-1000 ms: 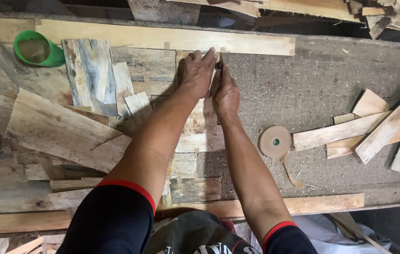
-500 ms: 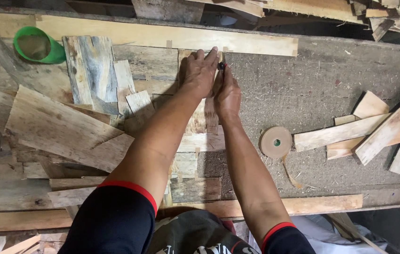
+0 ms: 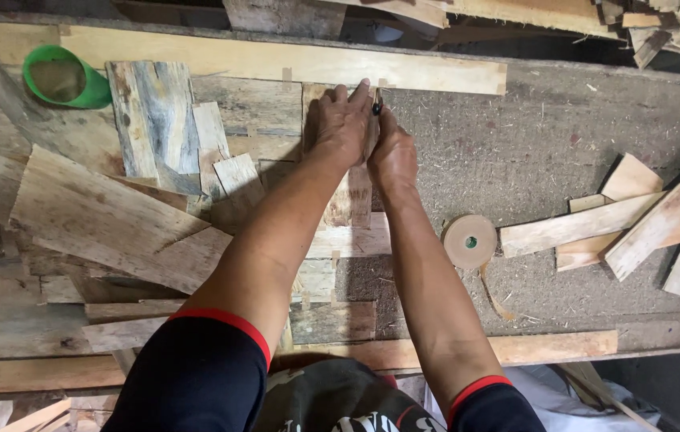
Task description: Arranging and trimming thin wood strips on a workbench to form a panel.
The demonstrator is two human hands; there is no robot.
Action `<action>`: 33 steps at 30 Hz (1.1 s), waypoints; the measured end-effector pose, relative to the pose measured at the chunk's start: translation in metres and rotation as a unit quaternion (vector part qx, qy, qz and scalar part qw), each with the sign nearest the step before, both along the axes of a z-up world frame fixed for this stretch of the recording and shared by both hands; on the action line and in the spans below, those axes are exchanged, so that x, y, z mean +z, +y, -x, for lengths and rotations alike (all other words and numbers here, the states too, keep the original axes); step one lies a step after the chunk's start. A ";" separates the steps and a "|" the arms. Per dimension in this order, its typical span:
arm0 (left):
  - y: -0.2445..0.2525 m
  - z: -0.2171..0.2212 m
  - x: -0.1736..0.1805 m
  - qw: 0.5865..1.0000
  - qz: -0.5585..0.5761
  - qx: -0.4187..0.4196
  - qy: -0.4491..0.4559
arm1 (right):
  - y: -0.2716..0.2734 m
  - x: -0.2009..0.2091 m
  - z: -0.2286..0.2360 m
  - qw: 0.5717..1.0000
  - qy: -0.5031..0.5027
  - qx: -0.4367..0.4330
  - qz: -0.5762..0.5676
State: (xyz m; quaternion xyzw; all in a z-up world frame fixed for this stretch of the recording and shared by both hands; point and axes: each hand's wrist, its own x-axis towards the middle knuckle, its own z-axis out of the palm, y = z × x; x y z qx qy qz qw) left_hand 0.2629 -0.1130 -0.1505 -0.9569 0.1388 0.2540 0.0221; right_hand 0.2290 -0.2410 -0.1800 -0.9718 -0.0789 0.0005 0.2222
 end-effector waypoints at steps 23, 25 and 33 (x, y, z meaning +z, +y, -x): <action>-0.006 -0.002 -0.009 1.000 -0.003 0.022 0.005 | -0.002 0.024 0.065 0.992 0.110 -0.042 0.040; -0.008 -0.001 -0.012 1.000 0.002 0.029 -0.007 | -0.006 0.022 0.073 0.994 0.094 -0.041 0.044; -0.003 0.002 0.017 0.999 0.002 0.031 0.018 | -0.006 0.037 0.092 0.984 0.157 -0.047 0.066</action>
